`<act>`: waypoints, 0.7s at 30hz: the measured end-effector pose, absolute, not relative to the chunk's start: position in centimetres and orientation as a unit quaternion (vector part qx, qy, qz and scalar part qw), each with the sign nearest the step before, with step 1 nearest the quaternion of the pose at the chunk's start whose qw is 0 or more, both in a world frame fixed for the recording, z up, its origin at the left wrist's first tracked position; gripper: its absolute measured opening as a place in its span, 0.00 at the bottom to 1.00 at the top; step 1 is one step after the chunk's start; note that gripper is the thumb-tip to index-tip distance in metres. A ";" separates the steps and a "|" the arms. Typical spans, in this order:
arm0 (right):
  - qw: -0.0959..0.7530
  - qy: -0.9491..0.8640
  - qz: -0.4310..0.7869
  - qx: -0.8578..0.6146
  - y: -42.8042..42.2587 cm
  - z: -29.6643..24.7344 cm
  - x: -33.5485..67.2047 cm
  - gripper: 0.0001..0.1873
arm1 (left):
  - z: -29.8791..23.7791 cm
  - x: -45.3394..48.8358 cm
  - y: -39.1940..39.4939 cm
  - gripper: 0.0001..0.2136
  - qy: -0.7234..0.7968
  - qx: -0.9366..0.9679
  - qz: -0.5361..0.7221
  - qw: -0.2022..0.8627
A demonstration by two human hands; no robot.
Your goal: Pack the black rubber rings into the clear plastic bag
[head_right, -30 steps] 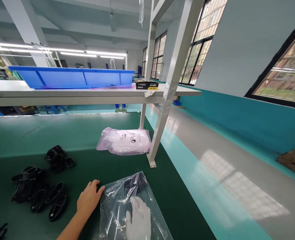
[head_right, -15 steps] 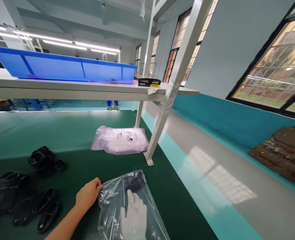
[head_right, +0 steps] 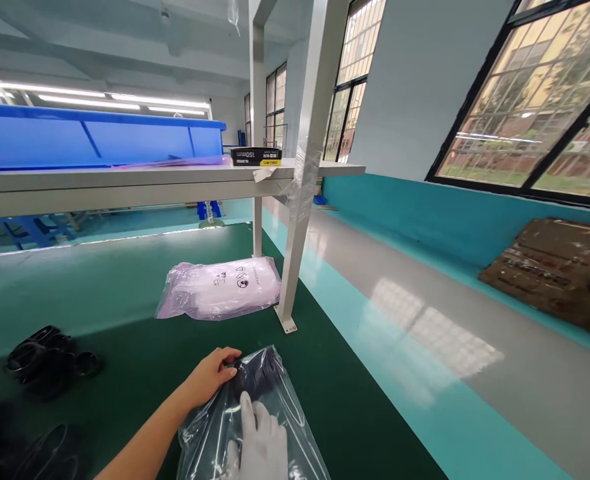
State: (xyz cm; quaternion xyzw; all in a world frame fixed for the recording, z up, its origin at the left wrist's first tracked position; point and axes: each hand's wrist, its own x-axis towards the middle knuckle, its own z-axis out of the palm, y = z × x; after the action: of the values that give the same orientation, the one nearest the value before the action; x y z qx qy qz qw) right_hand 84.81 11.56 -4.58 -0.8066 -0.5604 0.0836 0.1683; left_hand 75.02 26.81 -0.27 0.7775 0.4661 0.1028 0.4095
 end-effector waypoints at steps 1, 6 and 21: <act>0.160 -0.566 0.084 -0.804 11.7 -4.6 84.9 0.36 | -0.4 75.1 27.1 0.17 0.457 0.775 0.098 0.425; 0.136 -0.574 0.091 -0.802 12.1 -4.5 84.9 0.38 | -1.6 75.5 28.0 0.14 0.448 0.754 0.089 0.472; 0.128 -0.572 0.063 -0.808 12.6 -5.9 84.4 0.37 | -1.2 74.8 27.9 0.16 0.430 0.724 0.078 0.533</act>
State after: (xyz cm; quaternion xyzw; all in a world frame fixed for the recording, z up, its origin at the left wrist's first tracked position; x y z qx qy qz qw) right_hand 84.43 12.61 -5.88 -0.8079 -0.5718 0.0634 0.1279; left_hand 74.78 27.89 -1.18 0.7245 0.4305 0.0779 0.5327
